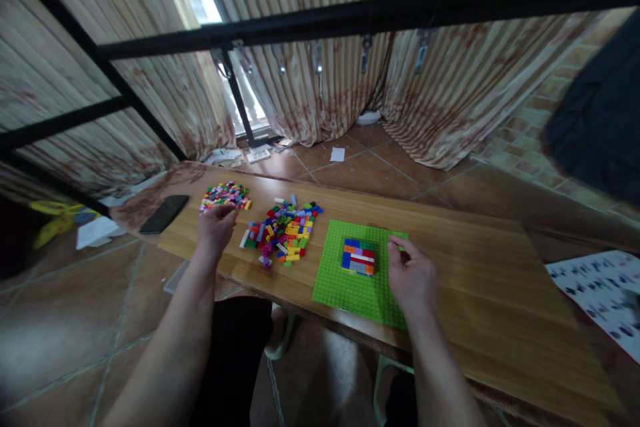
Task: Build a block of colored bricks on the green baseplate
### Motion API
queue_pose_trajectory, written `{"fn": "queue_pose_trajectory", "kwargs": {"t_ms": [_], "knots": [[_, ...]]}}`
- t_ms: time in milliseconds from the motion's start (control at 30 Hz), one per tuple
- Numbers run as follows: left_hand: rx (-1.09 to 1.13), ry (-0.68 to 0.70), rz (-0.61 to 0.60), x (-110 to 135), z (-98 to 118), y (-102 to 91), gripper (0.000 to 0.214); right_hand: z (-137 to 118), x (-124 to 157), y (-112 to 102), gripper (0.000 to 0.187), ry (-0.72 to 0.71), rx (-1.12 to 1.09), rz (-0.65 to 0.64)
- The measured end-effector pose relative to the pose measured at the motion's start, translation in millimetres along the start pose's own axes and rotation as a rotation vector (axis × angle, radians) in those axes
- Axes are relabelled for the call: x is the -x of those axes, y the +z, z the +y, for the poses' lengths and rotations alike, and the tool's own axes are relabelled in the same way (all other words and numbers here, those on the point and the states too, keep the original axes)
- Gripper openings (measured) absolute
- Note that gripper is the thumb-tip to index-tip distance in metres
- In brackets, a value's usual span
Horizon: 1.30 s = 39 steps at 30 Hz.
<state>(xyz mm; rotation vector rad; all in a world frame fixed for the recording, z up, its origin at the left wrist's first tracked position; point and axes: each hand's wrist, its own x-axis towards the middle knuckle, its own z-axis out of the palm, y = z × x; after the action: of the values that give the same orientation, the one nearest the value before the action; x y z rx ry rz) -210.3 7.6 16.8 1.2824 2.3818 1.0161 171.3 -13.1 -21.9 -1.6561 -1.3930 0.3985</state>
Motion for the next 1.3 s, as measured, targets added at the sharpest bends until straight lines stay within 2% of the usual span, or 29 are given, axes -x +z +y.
{"fn": "queue_pose_trajectory", "kwargs": {"t_ms": [67, 167, 300, 500, 833, 1033, 1100, 1167, 1233, 1300], "knots": [[-0.07, -0.047, -0.032, 2.2, -20.7, -12.9, 0.03, -1.3, -0.1, 0.1, 0.042, 0.004, 0.012, -0.009], [-0.109, -0.041, -0.114, 17.1, -36.6, -17.5, 0.031, -4.3, 0.1, 0.8, 0.042, -0.008, 0.003, -0.013], [-0.137, 0.023, -0.226, 34.7, -36.1, -14.2, 0.043, -6.4, 0.9, 2.3, 0.042, -0.027, -0.017, -0.028], [-0.201, 0.136, -0.311, 39.1, -24.7, -12.6, 0.053, -3.4, 0.9, 3.6, 0.04, -0.082, 0.006, -0.028], [-0.318, 0.152, -0.262, 35.9, -14.2, 4.2, 0.049, -6.6, 0.5, 7.8, 0.04, -0.073, 0.011, -0.055], [-0.357, 0.088, -0.177, 36.0, -9.4, -9.8, 0.039, -10.3, 0.8, 7.7, 0.038, -0.079, -0.02, -0.032], [-0.313, 0.076, -0.111, 37.5, -6.3, -15.7, 0.035, -11.5, 0.8, 7.1, 0.037, -0.086, -0.036, -0.018], [-0.162, 0.107, -0.059, 42.3, 1.9, -15.6, 0.033, -12.6, 0.6, 6.5, 0.037, -0.084, -0.06, -0.013], [0.049, 0.196, -0.097, 52.1, 17.3, -7.3, 0.033, -13.9, 0.2, 6.1, 0.036, -0.081, -0.088, -0.005], [0.182, 0.326, -0.217, 67.1, 39.5, 8.4, 0.03, -15.9, -0.2, 6.2, 0.035, -0.08, -0.132, -0.005]]}}
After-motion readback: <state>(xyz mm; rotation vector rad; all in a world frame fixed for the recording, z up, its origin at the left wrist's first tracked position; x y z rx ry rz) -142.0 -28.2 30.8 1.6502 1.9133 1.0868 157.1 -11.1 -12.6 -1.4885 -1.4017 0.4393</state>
